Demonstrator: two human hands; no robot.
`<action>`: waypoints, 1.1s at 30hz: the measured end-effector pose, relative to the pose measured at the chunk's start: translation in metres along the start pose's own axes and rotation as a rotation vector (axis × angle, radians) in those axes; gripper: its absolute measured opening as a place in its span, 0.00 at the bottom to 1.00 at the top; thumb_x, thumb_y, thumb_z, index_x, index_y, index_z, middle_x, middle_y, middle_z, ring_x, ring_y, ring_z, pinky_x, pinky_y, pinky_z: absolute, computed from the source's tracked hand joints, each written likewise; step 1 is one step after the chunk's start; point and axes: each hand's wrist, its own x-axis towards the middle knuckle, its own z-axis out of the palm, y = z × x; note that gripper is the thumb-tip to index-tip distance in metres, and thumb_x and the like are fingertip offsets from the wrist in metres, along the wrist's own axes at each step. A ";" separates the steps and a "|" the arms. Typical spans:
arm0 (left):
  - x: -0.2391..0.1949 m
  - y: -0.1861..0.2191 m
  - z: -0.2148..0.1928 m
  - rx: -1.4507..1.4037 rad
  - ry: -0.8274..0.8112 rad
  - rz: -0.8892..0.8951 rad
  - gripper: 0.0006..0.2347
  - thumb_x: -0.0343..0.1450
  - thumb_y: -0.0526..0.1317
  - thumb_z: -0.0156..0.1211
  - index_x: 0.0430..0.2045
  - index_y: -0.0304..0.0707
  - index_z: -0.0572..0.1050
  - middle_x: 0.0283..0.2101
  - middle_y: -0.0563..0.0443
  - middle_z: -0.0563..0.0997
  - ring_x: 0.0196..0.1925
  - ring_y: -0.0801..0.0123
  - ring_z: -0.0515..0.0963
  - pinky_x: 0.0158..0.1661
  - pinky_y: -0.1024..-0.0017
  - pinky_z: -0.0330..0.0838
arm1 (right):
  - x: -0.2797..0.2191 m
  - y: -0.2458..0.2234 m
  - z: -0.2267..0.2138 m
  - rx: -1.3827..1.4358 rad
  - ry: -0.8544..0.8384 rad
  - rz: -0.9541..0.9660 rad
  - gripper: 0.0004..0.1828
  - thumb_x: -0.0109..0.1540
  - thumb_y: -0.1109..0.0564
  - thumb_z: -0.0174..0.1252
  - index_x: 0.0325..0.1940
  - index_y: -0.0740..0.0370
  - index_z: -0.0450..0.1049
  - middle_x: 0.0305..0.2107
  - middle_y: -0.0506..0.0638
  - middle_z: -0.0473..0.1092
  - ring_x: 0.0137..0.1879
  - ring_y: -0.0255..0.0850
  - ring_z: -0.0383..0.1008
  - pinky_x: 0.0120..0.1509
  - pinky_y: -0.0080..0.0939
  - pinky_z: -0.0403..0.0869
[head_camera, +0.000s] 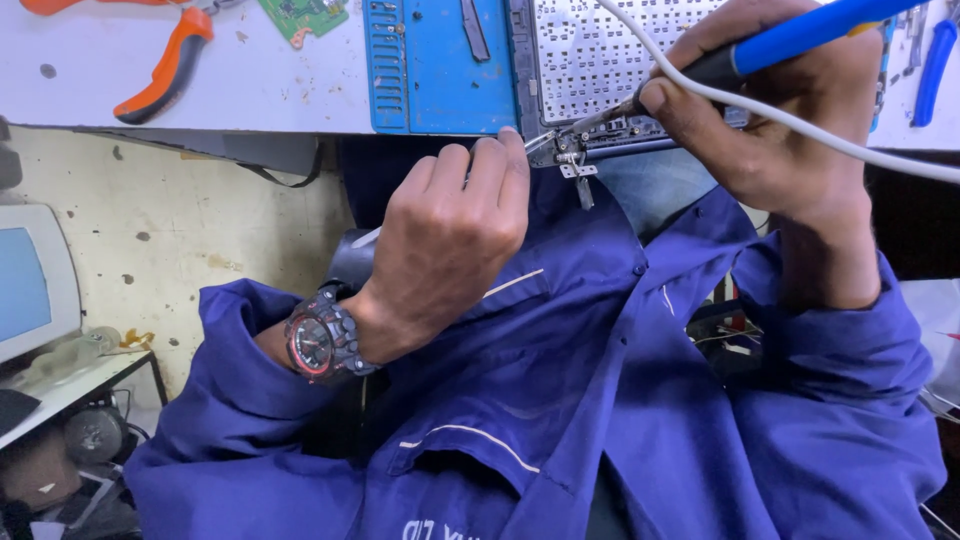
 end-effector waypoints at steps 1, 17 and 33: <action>0.000 0.000 0.000 0.001 0.000 -0.001 0.04 0.76 0.33 0.58 0.40 0.39 0.81 0.27 0.58 0.70 0.27 0.72 0.66 0.28 0.75 0.61 | 0.000 0.000 0.000 0.000 0.000 -0.001 0.09 0.78 0.76 0.70 0.51 0.84 0.74 0.42 0.67 0.74 0.46 0.48 0.75 0.47 0.39 0.71; 0.001 0.000 0.001 0.009 0.005 0.001 0.03 0.76 0.33 0.60 0.38 0.40 0.81 0.26 0.58 0.69 0.26 0.73 0.65 0.27 0.75 0.59 | 0.000 0.002 0.000 -0.004 -0.006 0.000 0.09 0.78 0.75 0.71 0.50 0.83 0.75 0.40 0.65 0.73 0.43 0.46 0.72 0.44 0.39 0.68; -0.002 -0.001 -0.002 -0.009 -0.029 -0.004 0.06 0.76 0.34 0.56 0.42 0.38 0.80 0.29 0.57 0.70 0.28 0.70 0.66 0.28 0.73 0.59 | 0.001 0.003 0.000 0.002 -0.002 0.016 0.09 0.78 0.75 0.71 0.50 0.80 0.75 0.41 0.62 0.73 0.45 0.45 0.72 0.47 0.38 0.69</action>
